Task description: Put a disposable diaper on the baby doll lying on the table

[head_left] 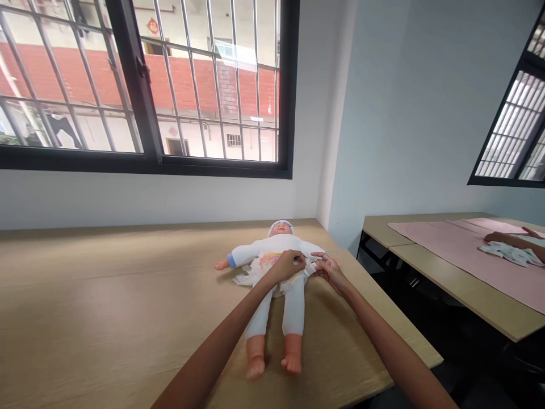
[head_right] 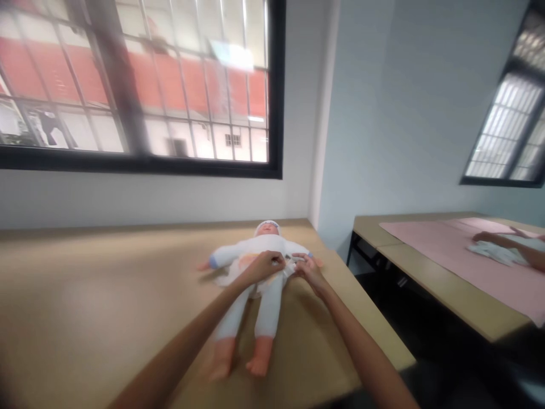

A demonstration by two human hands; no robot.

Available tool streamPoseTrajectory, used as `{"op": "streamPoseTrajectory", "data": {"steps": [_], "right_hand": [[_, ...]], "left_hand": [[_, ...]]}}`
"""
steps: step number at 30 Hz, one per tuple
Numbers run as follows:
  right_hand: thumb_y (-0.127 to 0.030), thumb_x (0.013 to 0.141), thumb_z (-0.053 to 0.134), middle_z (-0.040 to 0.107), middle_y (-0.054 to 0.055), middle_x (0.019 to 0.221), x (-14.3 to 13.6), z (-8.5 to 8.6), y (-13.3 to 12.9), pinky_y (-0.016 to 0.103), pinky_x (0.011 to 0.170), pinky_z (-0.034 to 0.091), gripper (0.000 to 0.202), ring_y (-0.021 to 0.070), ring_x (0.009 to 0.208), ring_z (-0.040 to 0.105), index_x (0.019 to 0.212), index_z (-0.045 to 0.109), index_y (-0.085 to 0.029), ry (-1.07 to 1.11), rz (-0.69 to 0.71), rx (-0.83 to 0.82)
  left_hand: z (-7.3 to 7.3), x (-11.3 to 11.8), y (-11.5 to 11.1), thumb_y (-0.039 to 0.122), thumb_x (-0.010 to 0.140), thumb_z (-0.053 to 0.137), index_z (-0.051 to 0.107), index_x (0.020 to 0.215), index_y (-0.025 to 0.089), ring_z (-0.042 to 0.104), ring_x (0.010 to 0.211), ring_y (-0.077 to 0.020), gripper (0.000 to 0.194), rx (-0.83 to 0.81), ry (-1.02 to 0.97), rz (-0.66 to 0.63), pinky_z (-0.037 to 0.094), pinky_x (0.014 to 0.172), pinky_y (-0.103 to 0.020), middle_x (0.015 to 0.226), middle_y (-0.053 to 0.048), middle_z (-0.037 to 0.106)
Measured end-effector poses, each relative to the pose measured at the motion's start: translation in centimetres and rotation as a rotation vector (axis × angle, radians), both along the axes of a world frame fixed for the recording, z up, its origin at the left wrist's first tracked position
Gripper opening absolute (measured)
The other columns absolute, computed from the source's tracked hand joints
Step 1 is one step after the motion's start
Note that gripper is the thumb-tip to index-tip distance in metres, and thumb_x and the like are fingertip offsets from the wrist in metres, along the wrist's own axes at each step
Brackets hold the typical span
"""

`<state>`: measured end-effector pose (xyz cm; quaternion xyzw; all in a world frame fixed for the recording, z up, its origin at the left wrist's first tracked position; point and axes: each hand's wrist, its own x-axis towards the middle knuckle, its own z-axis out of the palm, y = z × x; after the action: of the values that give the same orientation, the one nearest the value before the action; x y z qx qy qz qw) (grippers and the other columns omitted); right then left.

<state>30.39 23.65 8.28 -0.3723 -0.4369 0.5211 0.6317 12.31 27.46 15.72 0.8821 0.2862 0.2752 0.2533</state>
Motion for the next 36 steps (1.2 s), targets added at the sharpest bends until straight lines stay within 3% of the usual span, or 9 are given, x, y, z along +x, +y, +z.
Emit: {"op": "streamPoseTrajectory", "data": {"steps": [7, 13, 31, 36], "right_hand": [[-0.029, 0.063, 0.074, 0.057, -0.004, 0.066, 0.0, 0.0, 0.0, 0.028, 0.067, 0.047, 0.046, 0.0114, 0.060, 0.052, 0.105, 0.058, -0.019, -0.001, 0.006, -0.018], [-0.024, 0.060, 0.075, 0.052, -0.007, 0.061, -0.3, 0.6, -0.4, 0.028, 0.070, 0.047, 0.045, 0.0099, 0.058, 0.049, 0.101, 0.060, -0.020, -0.004, 0.009, -0.005], [-0.023, 0.063, 0.074, 0.054, -0.006, 0.063, 0.0, -0.2, 0.0, 0.028, 0.069, 0.049, 0.044, 0.0102, 0.060, 0.051, 0.104, 0.060, -0.019, 0.014, 0.031, 0.003], [-0.022, 0.061, 0.074, 0.053, -0.006, 0.063, 0.1, -0.3, 0.2, 0.029, 0.069, 0.049, 0.044, 0.0103, 0.059, 0.051, 0.103, 0.060, -0.020, 0.026, 0.023, -0.011]], "left_hand": [[-0.6, 0.3, 0.2, 0.019, 0.071, 0.051, 0.065, 0.073, 0.017, 0.062, 0.075, -0.0165, 0.014, -0.016, -0.010, -0.033, 0.045, 0.070, -0.025, 0.078, -0.002, 0.070], [-1.6, 0.6, 0.5, 0.021, 0.069, 0.054, 0.064, 0.071, 0.016, 0.062, 0.074, -0.0172, 0.011, -0.021, -0.034, -0.020, 0.046, 0.071, -0.026, 0.077, -0.003, 0.069], [-0.9, 0.3, 0.6, 0.020, 0.071, 0.046, 0.050, 0.060, 0.017, 0.044, 0.060, -0.0119, 0.012, 0.046, 0.031, 0.008, 0.034, 0.059, -0.024, 0.060, 0.003, 0.050], [-0.6, 0.3, 0.3, 0.020, 0.074, 0.048, 0.055, 0.064, 0.016, 0.051, 0.064, -0.0136, 0.012, 0.035, 0.022, -0.002, 0.037, 0.062, -0.024, 0.066, 0.001, 0.059]]}}
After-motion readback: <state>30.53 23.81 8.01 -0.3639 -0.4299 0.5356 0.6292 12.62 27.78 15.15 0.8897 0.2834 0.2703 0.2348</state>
